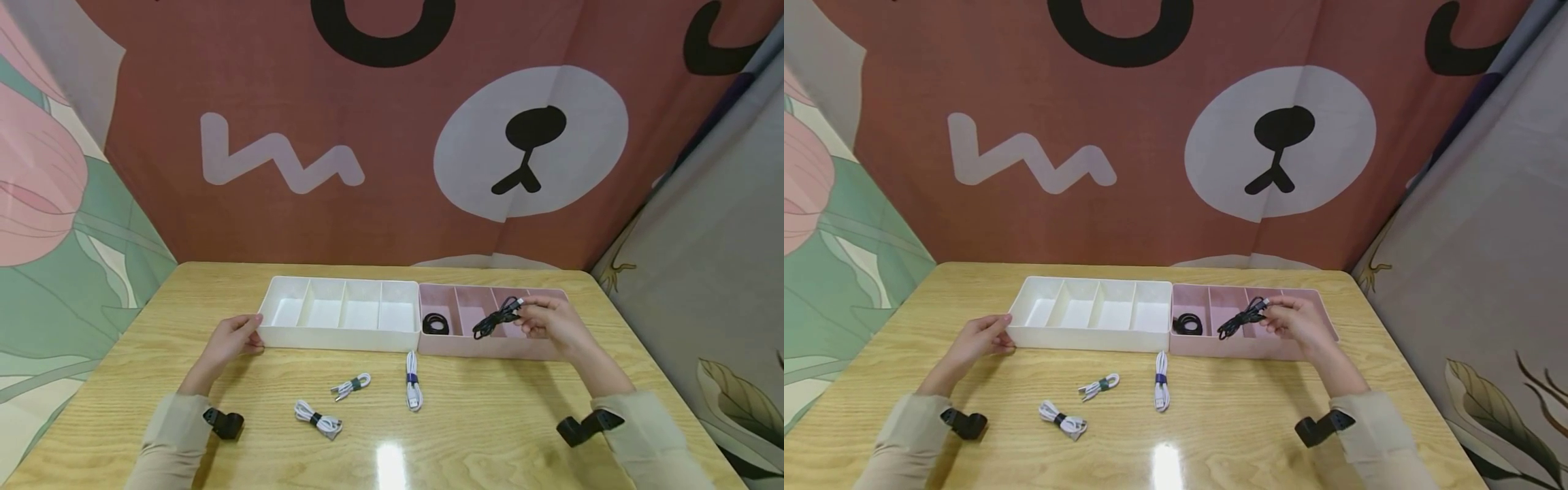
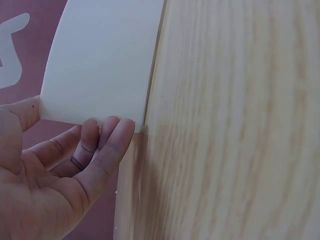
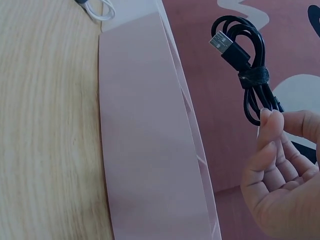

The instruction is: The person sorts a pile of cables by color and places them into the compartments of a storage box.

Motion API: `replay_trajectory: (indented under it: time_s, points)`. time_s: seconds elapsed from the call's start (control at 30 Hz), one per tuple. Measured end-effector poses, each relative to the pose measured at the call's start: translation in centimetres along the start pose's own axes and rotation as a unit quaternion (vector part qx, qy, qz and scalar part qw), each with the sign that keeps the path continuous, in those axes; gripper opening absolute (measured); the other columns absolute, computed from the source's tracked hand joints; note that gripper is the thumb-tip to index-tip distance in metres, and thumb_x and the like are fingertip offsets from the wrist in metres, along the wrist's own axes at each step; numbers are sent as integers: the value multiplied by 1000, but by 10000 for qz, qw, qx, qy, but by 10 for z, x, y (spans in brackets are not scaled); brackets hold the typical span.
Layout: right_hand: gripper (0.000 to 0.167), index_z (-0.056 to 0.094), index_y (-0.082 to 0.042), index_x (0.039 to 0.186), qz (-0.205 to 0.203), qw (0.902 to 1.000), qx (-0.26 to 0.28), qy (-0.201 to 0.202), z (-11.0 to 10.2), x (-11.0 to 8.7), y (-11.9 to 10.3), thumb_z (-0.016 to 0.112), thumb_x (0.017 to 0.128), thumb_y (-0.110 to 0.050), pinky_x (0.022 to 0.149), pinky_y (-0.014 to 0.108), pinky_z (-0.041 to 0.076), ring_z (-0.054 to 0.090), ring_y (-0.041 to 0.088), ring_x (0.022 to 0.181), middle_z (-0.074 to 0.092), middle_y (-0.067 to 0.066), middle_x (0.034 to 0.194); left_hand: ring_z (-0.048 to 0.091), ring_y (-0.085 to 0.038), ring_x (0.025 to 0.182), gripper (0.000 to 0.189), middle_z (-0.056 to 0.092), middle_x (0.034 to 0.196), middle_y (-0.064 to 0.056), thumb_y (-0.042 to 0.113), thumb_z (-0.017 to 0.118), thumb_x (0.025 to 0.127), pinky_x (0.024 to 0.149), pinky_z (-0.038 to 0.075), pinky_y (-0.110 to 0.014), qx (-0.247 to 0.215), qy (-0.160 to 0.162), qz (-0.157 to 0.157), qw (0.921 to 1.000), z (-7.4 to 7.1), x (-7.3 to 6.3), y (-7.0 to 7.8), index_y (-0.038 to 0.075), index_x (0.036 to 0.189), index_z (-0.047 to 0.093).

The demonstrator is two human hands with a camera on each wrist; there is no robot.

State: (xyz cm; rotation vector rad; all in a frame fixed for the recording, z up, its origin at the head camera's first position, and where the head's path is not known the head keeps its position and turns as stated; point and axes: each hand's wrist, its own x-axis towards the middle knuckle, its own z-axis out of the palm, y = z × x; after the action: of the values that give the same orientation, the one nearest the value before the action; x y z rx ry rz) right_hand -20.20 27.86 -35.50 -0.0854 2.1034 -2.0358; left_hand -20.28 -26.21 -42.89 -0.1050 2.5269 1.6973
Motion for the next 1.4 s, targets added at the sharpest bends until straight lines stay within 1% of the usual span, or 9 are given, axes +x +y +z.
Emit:
replay_trajectory:
  time_s: [0.2, 0.33, 0.43, 0.53, 0.77, 0.9, 1.07, 1.23, 1.4]
  points:
    - [12, 64, -5, 90, -308, 9986, -424, 60, -2, 9, -1, 52, 90, -2, 53, 22, 53, 57, 8, 55, 64, 2, 67, 60, -18, 70, 55, 55, 76, -11, 31, 38, 99, 67, 56, -30, 52, 4, 30, 10000, 0, 1, -1, -17, 125, 39]
    - [14, 61, 3, 99, -383, 9973, -589, 204, -1, 14, 1, 51, 90, 0, 54, 22, 53, 58, 8, 57, 64, 1, 67, 60, -18, 70, 54, 55, 76, -13, 30, 38, 99, 67, 56, -31, 57, 9, 22, 10000, 0, -1, 2, -17, 125, 39]
    - [26, 52, 14, 111, -259, 9963, -729, 382, 0, 19, 3, 51, 90, -2, 56, 22, 54, 59, 7, 58, 64, 0, 68, 60, -17, 71, 54, 54, 77, -12, 30, 38, 99, 68, 56, -31, 94, 2, 2, 10000, 0, -1, 2, -17, 125, 39]
    - [37, 44, 20, 118, -101, 9943, -916, 543, 0, 23, 4, 51, 91, -5, 58, 23, 54, 59, 6, 58, 64, -1, 70, 59, -16, 71, 55, 54, 77, -11, 31, 38, 99, 68, 56, -29, 113, 5, -4, 9999, 0, -1, 1, -18, 125, 38]
    - [37, 50, 13, 118, 346, 9847, -1464, 884, 1, 33, 7, 53, 90, -10, 62, 27, 54, 58, 8, 61, 64, 0, 72, 58, -15, 71, 55, 55, 77, -10, 31, 39, 98, 68, 56, -28, 78, 7, -23, 10000, 0, 1, 0, -18, 125, 38]
    - [39, 50, 9, 122, 466, 9843, -1495, 812, 1, 38, 8, 54, 91, -15, 65, 28, 54, 58, 8, 65, 64, 1, 78, 58, -15, 71, 55, 55, 77, -10, 31, 39, 99, 68, 56, -29, 78, 22, -39, 10000, 0, 1, 1, -17, 125, 38]
    - [48, 46, 4, 130, 486, 9893, -1247, 583, 1, 40, 9, 58, 91, -22, 65, 26, 54, 60, 9, 69, 65, 2, 90, 58, -15, 72, 57, 55, 78, -11, 32, 38, 99, 69, 56, -29, 111, 12, -41, 9999, 1, 0, 1, -18, 126, 37]
    - [51, 45, 4, 130, 430, 9895, -1233, 613, 2, 36, 10, 58, 91, -25, 64, 25, 53, 61, 10, 71, 65, 2, 94, 58, -16, 72, 56, 55, 78, -11, 31, 39, 99, 69, 56, -29, 111, 16, -20, 9999, 0, 0, 1, -18, 126, 38]
    - [49, 46, 7, 129, 181, 9902, -1231, 633, 4, 29, 11, 58, 91, -21, 64, 25, 53, 61, 10, 70, 66, 3, 95, 58, -15, 72, 56, 55, 78, -11, 31, 38, 99, 69, 56, -29, 131, 1, -5, 9999, 0, 0, 1, -18, 126, 37]
